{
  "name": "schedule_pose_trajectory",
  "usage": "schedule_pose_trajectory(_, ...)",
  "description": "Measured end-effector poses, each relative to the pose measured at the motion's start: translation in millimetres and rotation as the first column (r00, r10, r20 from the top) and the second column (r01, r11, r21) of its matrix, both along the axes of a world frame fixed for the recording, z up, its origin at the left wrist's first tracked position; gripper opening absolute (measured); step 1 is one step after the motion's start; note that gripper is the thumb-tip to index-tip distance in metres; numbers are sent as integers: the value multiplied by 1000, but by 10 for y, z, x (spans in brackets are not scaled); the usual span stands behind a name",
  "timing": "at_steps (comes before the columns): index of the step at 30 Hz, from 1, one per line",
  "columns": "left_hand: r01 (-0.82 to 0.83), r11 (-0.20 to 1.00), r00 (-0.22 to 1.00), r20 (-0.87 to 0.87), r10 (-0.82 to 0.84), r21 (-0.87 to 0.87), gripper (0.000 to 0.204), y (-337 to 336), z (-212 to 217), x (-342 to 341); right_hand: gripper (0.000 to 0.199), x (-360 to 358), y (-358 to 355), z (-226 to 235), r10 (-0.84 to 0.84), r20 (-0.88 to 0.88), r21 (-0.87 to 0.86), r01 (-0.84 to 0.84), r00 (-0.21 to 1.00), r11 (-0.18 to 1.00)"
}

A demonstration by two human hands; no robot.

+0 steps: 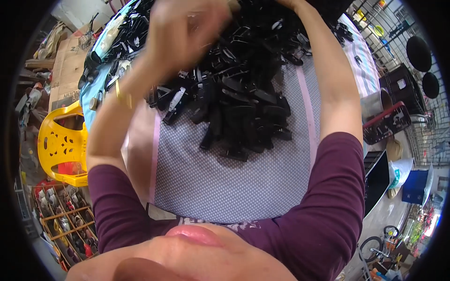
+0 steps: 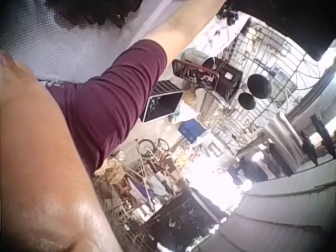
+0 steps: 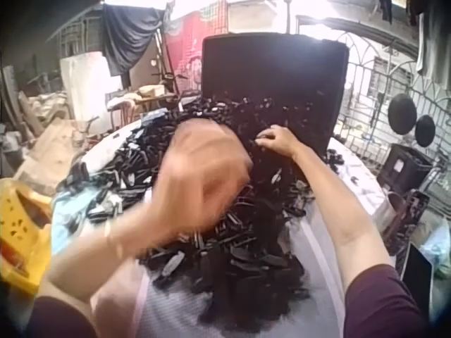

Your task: Assembling or inspecting small black plastic components at a workstation.

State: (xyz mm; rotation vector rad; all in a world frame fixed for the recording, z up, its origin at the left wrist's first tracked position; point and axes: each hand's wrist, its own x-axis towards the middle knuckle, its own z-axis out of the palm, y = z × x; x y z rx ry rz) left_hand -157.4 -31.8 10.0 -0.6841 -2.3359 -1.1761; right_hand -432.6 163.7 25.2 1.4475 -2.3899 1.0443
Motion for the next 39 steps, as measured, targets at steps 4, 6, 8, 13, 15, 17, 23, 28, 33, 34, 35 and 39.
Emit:
schedule_pose_trajectory(4,-675,690,737,-191,648,-263,60,-1628,652,-1589,32,504,-21,-151,-147,-316,-10,152,937,988)
schedule_pose_trajectory(6,-57,998,900,432,59,-19,64,-1830,844,-1714,33,609,239,-207,-199,-311,9,212,930,977)
schedule_pose_trajectory(8,-380,896,862,263,433,-232,68,-1422,656,-1917,34,657,246,-291,-203,-406,-112,171,891,979)
schedule_pose_trajectory(13,298,950,754,589,-291,87,88,-796,942,-1912,32,1041,316,-166,59,40,-406,-38,997,913)
schedule_pose_trajectory(15,40,975,845,528,84,-219,87,-364,832,-2047,34,1060,357,-181,88,141,-500,-6,986,866)
schedule_pose_trajectory(17,-244,843,828,350,438,-479,86,-169,712,-2110,44,1011,369,-302,-144,45,-556,145,989,818)
schedule_pose_trajectory(23,69,846,916,370,157,-530,70,170,671,-1580,51,1420,597,-340,-229,-2,-393,209,974,896)
schedule_pose_trajectory(28,53,734,967,219,132,-678,71,570,479,-1028,43,1828,860,-472,-309,-17,-418,273,951,866)
schedule_pose_trajectory(33,65,722,991,127,32,-689,62,818,372,-539,38,2153,1161,-593,-356,18,-338,341,934,877)
schedule_pose_trajectory(34,38,704,999,36,-18,-709,60,854,388,-424,36,2187,1209,-718,-432,-100,-307,385,896,870)
schedule_pose_trajectory(35,44,704,999,45,-17,-709,60,893,440,-260,36,2267,1215,-733,-431,-92,-303,387,898,871)
schedule_pose_trajectory(39,-221,691,969,-236,74,-688,58,1137,424,469,33,2540,1292,-815,-356,101,-433,363,929,825)
